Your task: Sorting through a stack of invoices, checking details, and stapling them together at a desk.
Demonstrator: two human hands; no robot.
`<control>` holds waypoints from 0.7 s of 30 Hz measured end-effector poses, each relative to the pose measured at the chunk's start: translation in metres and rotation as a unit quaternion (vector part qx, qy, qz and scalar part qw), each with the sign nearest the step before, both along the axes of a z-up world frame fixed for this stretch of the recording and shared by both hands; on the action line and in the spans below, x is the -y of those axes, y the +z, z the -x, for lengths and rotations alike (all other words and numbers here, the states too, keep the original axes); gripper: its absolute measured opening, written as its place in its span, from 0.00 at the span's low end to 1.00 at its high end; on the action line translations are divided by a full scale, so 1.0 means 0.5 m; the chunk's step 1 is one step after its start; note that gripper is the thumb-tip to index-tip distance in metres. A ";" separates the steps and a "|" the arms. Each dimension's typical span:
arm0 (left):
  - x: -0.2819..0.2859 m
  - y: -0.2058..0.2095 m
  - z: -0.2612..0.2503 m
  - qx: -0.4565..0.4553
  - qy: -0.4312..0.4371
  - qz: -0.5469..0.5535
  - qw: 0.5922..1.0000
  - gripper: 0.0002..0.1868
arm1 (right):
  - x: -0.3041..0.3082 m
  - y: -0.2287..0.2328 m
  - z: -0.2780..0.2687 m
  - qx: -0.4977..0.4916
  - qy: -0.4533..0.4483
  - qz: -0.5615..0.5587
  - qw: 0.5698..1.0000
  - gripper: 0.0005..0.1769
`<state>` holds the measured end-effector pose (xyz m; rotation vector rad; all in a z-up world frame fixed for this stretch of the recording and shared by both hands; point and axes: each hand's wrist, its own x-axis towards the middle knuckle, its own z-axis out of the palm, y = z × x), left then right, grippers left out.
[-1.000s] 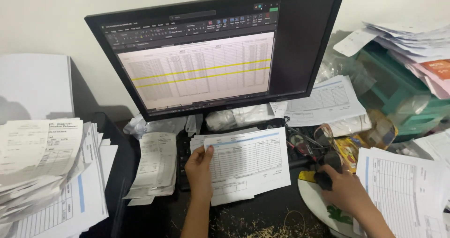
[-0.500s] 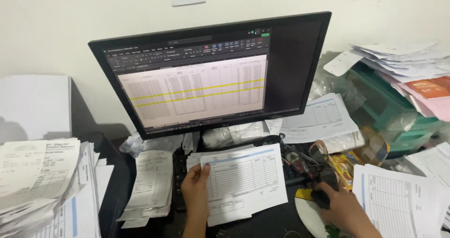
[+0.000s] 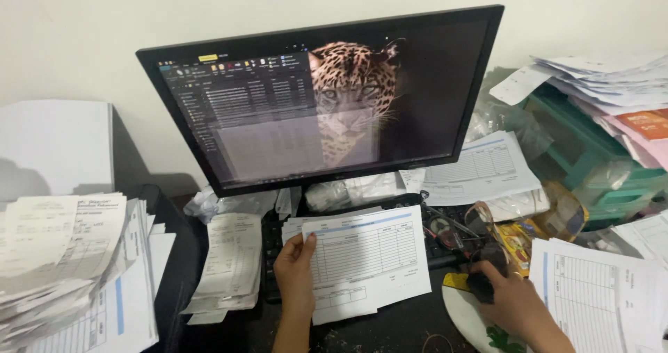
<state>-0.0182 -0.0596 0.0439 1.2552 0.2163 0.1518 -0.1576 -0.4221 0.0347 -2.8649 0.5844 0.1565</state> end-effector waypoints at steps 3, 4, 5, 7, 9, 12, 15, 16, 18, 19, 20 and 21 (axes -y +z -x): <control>-0.011 0.025 0.012 -0.017 0.005 -0.014 1.000 0.14 | 0.010 -0.013 -0.003 0.007 0.014 -0.005 1.000 0.39; -0.015 0.010 0.004 -0.015 0.011 -0.014 1.000 0.14 | 0.030 -0.044 -0.006 0.010 0.021 -0.005 1.000 0.39; -0.024 -0.006 -0.005 0.006 0.007 0.014 1.000 0.14 | 0.046 -0.076 -0.013 0.021 0.032 0.007 0.999 0.42; -0.042 -0.027 -0.018 0.030 0.012 0.039 0.999 0.14 | 0.050 -0.092 -0.027 0.034 0.054 0.018 0.998 0.45; -0.053 -0.041 -0.028 0.028 0.028 0.017 0.999 0.15 | 0.030 -0.058 -0.034 -0.056 -0.001 0.005 0.998 0.42; -0.073 -0.068 -0.044 0.054 0.021 0.051 0.997 0.15 | 0.030 -0.052 -0.051 -0.091 -0.008 0.007 0.996 0.44; -0.084 -0.060 -0.032 0.063 0.042 0.033 0.997 0.15 | 0.090 -0.136 -0.093 -0.148 -0.042 0.020 0.988 0.49; -0.089 -0.051 -0.035 0.061 0.046 0.031 0.997 0.15 | 0.073 -0.117 -0.088 -0.150 -0.038 0.020 0.988 0.49; -0.097 -0.045 -0.025 0.048 0.049 -0.012 0.998 0.15 | 0.041 -0.087 -0.062 -0.107 -0.058 0.066 0.990 0.46; -0.100 -0.037 -0.016 0.040 0.051 -0.012 0.998 0.15 | -0.001 -0.036 -0.056 -0.115 -0.056 0.067 0.990 0.46; -0.102 -0.028 -0.007 0.020 0.044 -0.012 0.999 0.15 | -0.042 0.016 -0.052 -0.066 -0.038 0.071 0.995 0.45; -0.100 -0.014 -0.007 0.004 0.036 -0.011 0.999 0.15 | -0.081 0.071 -0.056 -0.014 -0.022 0.075 0.997 0.46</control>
